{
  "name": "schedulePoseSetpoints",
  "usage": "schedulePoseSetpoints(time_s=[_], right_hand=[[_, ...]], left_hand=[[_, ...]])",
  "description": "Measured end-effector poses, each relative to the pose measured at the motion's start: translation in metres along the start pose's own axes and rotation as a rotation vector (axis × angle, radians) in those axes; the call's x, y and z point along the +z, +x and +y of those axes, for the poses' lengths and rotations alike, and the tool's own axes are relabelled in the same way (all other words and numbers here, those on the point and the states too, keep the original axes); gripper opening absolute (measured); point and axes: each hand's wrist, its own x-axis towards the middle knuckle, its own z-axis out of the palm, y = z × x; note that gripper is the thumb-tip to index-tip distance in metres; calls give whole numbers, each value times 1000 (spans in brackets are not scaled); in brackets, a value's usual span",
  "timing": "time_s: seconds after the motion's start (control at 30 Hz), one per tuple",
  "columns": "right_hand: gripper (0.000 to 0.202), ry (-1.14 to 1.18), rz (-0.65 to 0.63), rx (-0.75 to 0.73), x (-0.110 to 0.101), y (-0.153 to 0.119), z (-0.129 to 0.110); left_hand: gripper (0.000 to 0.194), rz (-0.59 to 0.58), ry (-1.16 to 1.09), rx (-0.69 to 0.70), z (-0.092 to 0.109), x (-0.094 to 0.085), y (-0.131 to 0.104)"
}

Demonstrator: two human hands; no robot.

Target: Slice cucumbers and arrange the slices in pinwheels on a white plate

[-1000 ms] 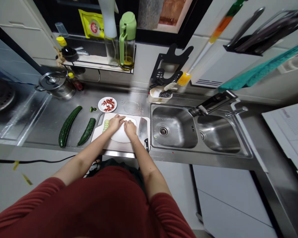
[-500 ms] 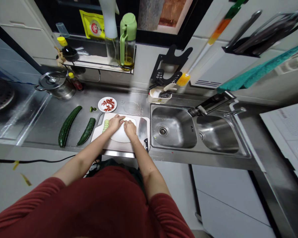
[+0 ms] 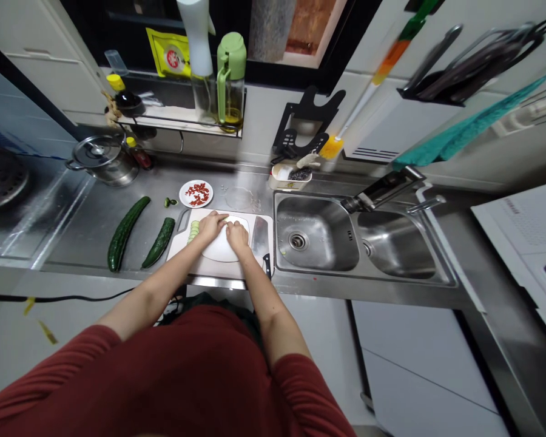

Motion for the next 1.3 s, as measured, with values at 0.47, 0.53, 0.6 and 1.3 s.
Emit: schedulePoseSetpoints(time_s=[0.47, 0.53, 0.6, 1.3], right_hand=[[35, 97, 86, 56, 2, -7, 1], [34, 106, 95, 51, 4, -11, 2], [33, 118, 111, 45, 7, -14, 2], [34, 284, 223, 7, 18, -35, 2]], left_hand=[[37, 203, -211, -4, -17, 7, -7], [34, 271, -276, -13, -22, 8, -16], [32, 335, -331, -21, -27, 8, -27], [31, 375, -170, -472, -64, 4, -137]])
